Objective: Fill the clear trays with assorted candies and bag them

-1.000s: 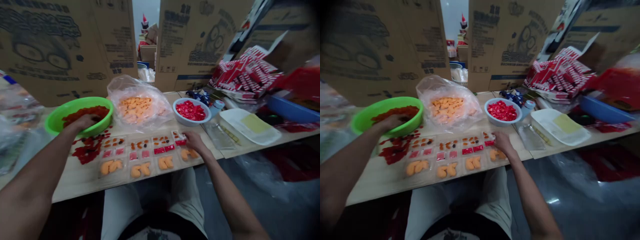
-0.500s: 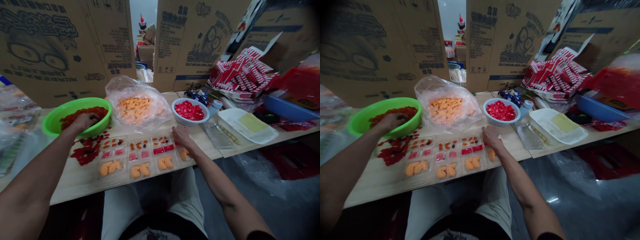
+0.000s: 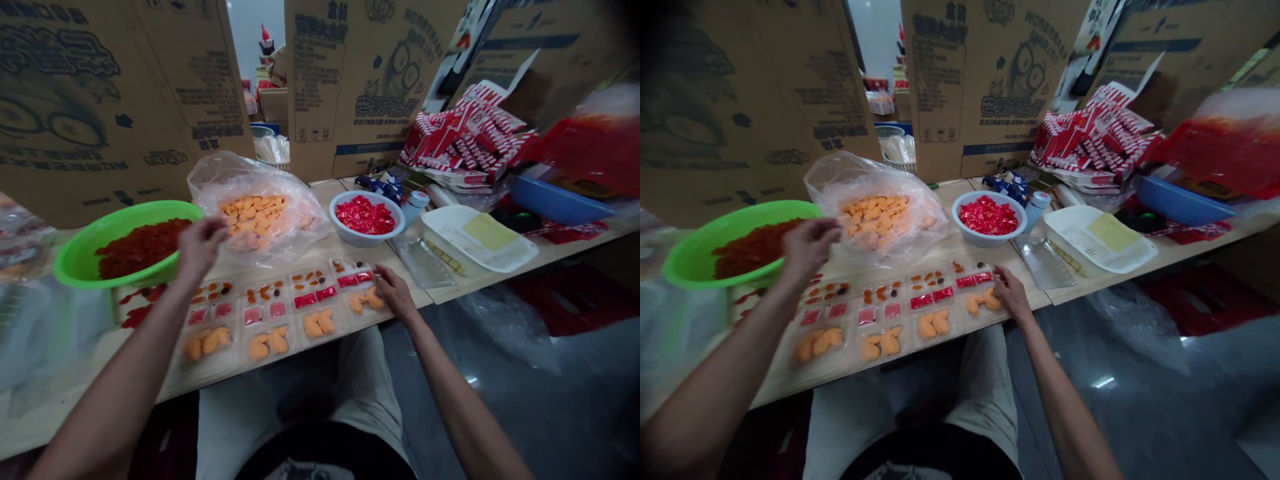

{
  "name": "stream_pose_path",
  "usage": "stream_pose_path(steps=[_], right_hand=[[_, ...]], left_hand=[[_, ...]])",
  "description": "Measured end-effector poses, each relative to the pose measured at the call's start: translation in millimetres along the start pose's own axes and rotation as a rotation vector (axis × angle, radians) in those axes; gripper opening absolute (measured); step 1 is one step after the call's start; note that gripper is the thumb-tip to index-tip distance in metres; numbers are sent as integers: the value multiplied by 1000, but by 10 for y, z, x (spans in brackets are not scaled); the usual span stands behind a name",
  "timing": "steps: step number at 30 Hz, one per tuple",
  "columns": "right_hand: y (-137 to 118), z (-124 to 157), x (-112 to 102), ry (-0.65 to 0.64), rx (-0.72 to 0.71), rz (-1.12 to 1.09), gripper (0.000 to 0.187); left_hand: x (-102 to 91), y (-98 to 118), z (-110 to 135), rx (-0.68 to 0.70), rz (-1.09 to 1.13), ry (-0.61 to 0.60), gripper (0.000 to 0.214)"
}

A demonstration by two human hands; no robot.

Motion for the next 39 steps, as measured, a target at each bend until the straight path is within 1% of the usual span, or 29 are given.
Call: stream_pose_path(steps=[1,3,5,6,7,8,10,12,14,17,20,22,24,26,27,29,31,32,33,34,35,36,37,38,39], right_hand=[[32,57,21,-7,2,-23,51],[26,135,53,17,-20,4,50],[-20,167,69,53,-56,57,47],[-39,170,76,60,-68,79,46],[-50,169,80,63,-75,94,45],[-56,165,83,61,-81,103,44],[-61,157,79,57,-93,107,44],[-66,152,70,62,-107,101,43],[-76,149,65,66,-120,95,41],[-94,143,67,64,-137,90,39],[-96,141,65,67,-150,83,38],[-85,141,64,68,-155,74,38],[-69,140,64,67,-151,69,38],[-62,138,67,63,-144,65,39],[-63,136,69,60,-140,64,39],[-74,136,74,56,-135,64,40],[-83,143,73,56,-129,65,40],[-83,149,70,55,-126,66,39],[-80,156,65,53,-125,67,39],[-73,162,60,47,-123,63,39],[-63,165,54,38,-118,54,39],[-56,162,45,30,-111,45,40],[-59,149,30,31,-102,45,40],[-79,126,16,34,-98,61,41],[-123,90,11,34,-99,103,43]], left_hand=[[399,220,177,17,59,-159,21],[1157,646,547,81,109,-391,15],[1806,967,844,136,102,-525,11],[2079,1076,948,149,88,-569,11],[2302,1150,1014,153,66,-584,10],[2485,1197,1054,151,37,-590,10],[2747,1232,1079,150,-42,-603,10],[2901,1221,1073,160,-115,-639,10],[2968,1189,1046,165,-156,-669,12],[2972,1147,966,131,-170,-661,21],[2964,1177,887,100,-145,-608,29],[2978,1241,865,119,-124,-575,25],[3013,1310,874,167,-129,-577,22],[3029,1357,882,203,-136,-580,25],[3014,1366,875,204,-132,-567,28],[2924,1363,841,176,-111,-515,33],[2750,1338,801,142,-86,-480,31],[2619,1319,774,139,-73,-467,29],[2443,1292,735,152,-64,-442,27],[2217,1246,676,173,-62,-401,26],[1935,1176,594,206,-75,-333,26],[1600,1072,486,234,-110,-236,27],[1225,918,356,231,-156,-124,27],[836,725,212,207,-218,-20,28],[429,502,62,154,-298,97,28]])
Point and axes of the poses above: each hand's wrist, its own z-axis away from the middle knuckle, its own x-axis out of the palm, y = z × x, the point moved 7 cm from there along -z, towards the middle knuckle, and after that the axes turned 4 degrees about -z, right-handed, at the moved point
